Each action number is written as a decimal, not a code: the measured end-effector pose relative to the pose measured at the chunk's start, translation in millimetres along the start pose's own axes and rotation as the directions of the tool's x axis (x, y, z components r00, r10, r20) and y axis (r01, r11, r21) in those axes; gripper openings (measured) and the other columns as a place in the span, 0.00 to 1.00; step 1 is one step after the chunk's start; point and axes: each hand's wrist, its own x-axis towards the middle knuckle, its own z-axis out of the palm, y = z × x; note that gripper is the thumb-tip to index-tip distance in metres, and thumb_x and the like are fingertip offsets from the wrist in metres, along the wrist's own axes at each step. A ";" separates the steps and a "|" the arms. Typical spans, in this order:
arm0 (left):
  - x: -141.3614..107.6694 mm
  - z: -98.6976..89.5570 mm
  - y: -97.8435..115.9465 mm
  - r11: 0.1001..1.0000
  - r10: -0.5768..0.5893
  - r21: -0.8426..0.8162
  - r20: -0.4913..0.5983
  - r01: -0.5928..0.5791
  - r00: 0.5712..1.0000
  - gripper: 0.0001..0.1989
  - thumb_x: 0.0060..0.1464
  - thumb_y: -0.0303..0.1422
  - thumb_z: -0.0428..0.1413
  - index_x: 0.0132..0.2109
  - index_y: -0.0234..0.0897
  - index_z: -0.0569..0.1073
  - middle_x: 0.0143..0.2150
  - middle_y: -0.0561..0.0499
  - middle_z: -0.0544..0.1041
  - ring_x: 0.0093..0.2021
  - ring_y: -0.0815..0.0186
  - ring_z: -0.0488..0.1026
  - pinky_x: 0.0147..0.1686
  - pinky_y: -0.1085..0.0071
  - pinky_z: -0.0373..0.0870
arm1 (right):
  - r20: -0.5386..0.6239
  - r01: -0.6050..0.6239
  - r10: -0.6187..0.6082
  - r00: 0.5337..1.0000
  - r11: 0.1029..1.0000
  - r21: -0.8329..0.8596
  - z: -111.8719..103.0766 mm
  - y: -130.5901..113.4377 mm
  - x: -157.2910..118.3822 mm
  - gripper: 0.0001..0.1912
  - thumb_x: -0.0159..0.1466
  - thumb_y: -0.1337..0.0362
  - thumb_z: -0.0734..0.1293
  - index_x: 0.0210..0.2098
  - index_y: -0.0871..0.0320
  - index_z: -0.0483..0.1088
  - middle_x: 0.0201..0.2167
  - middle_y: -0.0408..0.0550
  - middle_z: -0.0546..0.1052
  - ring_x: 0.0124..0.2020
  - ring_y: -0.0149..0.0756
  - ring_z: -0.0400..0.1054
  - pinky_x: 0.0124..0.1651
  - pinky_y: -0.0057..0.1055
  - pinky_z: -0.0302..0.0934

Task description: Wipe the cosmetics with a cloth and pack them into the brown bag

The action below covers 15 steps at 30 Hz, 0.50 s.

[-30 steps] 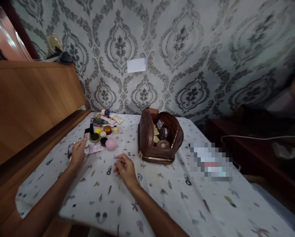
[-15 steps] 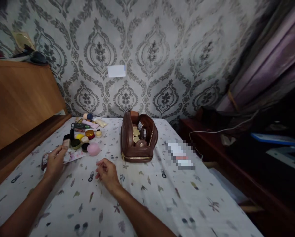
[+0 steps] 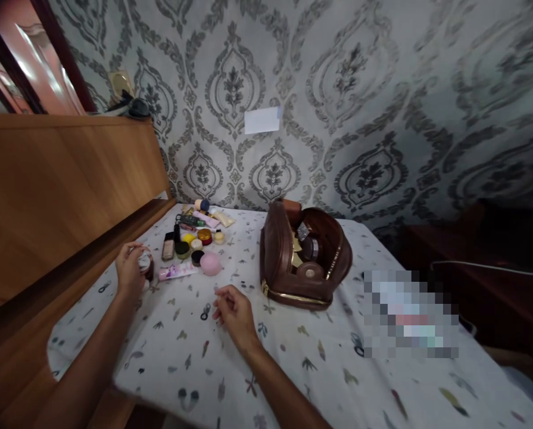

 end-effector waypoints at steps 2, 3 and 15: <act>1.2 -1.8 2.2 0.999 -0.027 -0.020 -0.020 0.027 0.999 0.13 0.37 0.36 0.57 0.33 0.40 0.65 0.24 0.58 0.70 0.17 0.72 0.64 0.15 0.78 0.56 | -0.011 -0.007 0.007 1.000 1.000 0.005 -0.1 -2.4 -0.7 0.17 0.52 0.52 0.69 0.32 0.59 0.69 0.23 0.42 0.73 0.18 0.29 0.67 0.20 0.24 0.56; 1.1 -2.5 2.6 0.999 -0.036 -0.026 -0.031 0.035 0.999 0.13 0.37 0.36 0.57 0.34 0.40 0.65 0.24 0.59 0.69 0.16 0.72 0.64 0.15 0.78 0.56 | -0.017 -0.013 0.013 1.000 1.000 0.007 -0.2 -3.8 -1.1 0.18 0.52 0.51 0.70 0.32 0.59 0.69 0.23 0.42 0.73 0.18 0.29 0.67 0.20 0.25 0.56; -7.2 -2.8 -7.1 0.966 0.010 0.259 -0.062 0.006 0.998 0.09 0.46 0.38 0.59 0.35 0.40 0.72 0.29 0.56 0.73 0.28 0.67 0.69 0.27 0.74 0.64 | -0.013 -0.205 0.207 0.978 0.975 0.087 -7.1 28.7 -11.6 0.28 0.55 0.36 0.67 0.33 0.57 0.71 0.24 0.45 0.74 0.18 0.29 0.65 0.21 0.25 0.55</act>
